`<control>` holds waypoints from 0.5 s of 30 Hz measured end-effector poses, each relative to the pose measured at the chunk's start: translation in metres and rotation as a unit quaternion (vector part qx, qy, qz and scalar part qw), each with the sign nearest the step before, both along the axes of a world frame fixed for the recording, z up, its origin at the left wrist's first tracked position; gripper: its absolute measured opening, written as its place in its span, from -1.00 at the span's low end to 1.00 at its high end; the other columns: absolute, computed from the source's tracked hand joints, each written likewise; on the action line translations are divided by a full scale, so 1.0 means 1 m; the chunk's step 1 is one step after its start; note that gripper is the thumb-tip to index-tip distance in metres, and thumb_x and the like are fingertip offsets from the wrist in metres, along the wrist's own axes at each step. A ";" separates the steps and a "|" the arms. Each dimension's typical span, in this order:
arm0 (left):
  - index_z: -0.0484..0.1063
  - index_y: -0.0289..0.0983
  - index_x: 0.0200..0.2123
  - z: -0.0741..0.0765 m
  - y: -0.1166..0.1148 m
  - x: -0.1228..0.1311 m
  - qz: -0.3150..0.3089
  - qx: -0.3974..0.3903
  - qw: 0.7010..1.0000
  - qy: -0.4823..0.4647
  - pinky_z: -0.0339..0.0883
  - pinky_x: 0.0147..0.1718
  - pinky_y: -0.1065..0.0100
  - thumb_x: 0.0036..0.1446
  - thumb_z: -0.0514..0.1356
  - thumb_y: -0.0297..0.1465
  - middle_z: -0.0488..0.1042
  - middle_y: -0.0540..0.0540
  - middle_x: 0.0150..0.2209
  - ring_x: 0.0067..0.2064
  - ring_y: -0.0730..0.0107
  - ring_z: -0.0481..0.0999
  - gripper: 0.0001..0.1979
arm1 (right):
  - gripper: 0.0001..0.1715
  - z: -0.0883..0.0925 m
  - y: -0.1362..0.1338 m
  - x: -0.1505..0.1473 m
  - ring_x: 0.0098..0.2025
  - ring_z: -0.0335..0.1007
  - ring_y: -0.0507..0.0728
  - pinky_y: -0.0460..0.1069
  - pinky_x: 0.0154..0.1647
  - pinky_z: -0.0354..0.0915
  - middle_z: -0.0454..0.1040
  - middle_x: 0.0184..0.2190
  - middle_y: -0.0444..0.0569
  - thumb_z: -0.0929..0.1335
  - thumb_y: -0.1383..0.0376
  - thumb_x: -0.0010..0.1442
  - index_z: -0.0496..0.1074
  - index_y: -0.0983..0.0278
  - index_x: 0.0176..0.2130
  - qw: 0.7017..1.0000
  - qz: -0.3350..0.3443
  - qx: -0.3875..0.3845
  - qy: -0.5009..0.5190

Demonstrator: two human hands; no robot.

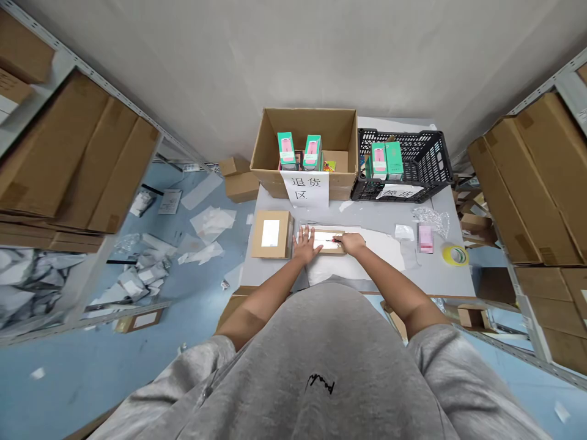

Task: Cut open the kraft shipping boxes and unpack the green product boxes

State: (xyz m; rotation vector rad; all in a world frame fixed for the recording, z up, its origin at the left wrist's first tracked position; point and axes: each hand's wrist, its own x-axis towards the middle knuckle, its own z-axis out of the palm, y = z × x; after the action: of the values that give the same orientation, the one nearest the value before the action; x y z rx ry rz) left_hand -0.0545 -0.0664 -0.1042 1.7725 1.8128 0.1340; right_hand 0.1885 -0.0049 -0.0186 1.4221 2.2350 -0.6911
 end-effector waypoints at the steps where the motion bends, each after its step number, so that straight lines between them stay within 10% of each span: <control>1: -0.22 -0.10 0.71 0.000 0.001 0.000 0.001 -0.001 1.000 0.001 -0.58 0.57 -0.34 0.42 0.13 0.09 -0.31 -0.14 0.71 0.69 -0.09 -0.55 0.00 | -0.43 0.001 -0.001 0.001 0.21 0.57 0.30 0.06 0.13 0.35 0.64 0.23 0.07 0.25 0.12 0.61 0.45 -0.07 0.48 1.000 -0.003 0.002 -0.003; 15: -0.20 -0.09 0.71 0.001 0.003 -0.001 0.002 -0.004 1.000 -0.004 -0.65 0.56 -0.32 0.42 0.10 0.12 -0.26 -0.14 0.71 0.69 -0.07 -0.54 -0.02 | -0.47 0.009 -0.020 0.032 0.07 0.61 0.32 0.10 0.02 0.35 0.66 0.12 0.12 0.21 0.20 0.60 0.58 -0.06 0.34 0.995 -0.087 0.016 -0.046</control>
State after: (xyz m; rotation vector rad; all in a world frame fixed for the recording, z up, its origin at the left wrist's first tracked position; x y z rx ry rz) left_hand -0.0560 -0.0635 -0.1033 1.7605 1.8097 0.1343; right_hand 0.2209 -0.0252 -0.0094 1.6456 2.0780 -0.6346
